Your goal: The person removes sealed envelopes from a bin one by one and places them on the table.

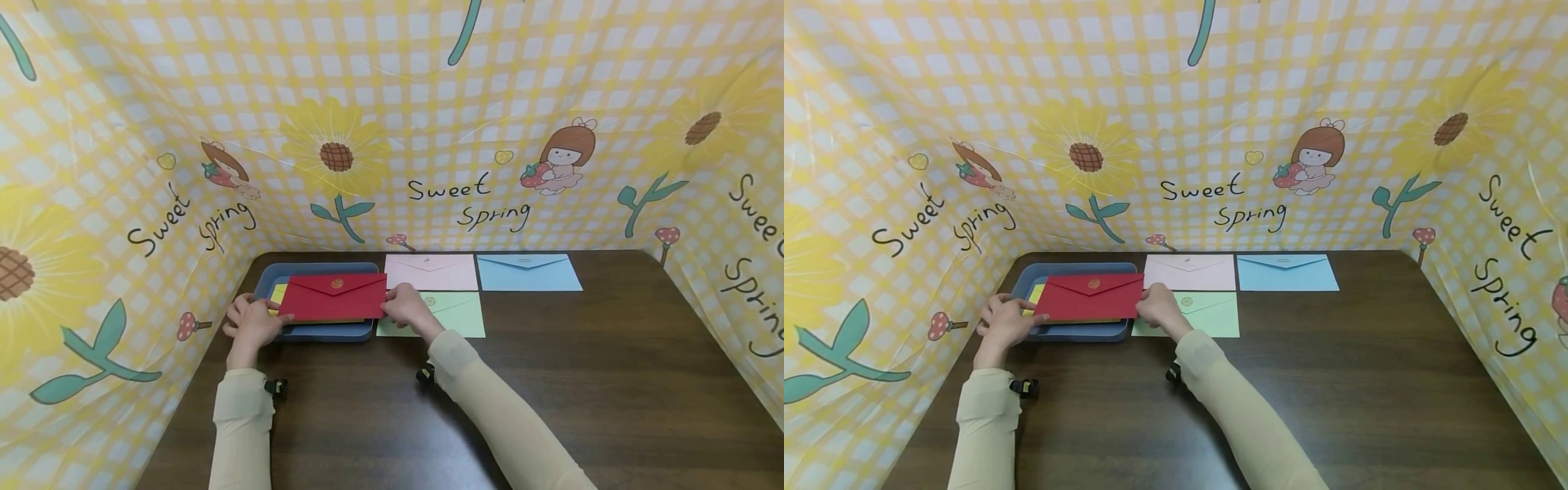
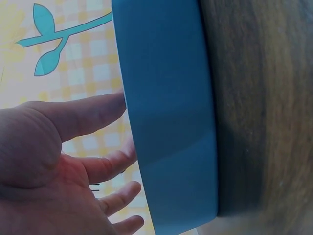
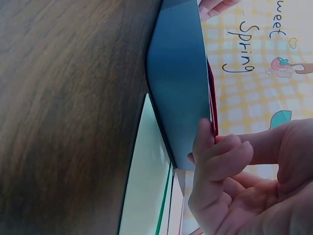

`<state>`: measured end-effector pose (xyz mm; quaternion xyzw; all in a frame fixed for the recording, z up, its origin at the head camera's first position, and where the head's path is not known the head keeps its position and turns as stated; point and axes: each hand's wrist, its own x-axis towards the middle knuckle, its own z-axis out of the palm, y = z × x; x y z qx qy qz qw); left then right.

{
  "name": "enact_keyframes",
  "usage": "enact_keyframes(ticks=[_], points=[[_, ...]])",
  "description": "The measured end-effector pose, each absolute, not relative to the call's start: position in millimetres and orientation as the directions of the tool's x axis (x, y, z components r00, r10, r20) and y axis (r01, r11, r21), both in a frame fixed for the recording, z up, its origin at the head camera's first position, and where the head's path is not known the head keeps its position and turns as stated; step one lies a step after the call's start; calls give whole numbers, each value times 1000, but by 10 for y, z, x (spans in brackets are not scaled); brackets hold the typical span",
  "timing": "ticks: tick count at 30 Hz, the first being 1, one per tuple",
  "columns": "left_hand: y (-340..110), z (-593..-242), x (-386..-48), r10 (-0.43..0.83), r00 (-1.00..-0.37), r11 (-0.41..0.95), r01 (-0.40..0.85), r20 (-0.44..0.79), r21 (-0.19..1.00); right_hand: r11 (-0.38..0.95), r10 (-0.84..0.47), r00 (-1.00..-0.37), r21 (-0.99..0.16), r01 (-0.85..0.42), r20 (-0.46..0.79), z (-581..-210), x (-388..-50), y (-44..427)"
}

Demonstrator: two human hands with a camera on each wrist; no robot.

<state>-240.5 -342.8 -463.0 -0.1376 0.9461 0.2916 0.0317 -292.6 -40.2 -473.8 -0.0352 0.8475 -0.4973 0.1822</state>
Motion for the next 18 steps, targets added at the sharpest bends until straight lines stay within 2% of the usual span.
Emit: enact_keyframes(ticks=[9, 18], points=[[-3420, -4621, -2412, -241, -958, 800, -288, -158, 526, 459, -193, -928, -865, 203, -320, -4749, -2929, -375], [-3374, -4596, -2410, -220, -960, 806, -280, -175, 522, 442, -180, -936, -875, 198, -303, -4764, -2923, -309]])
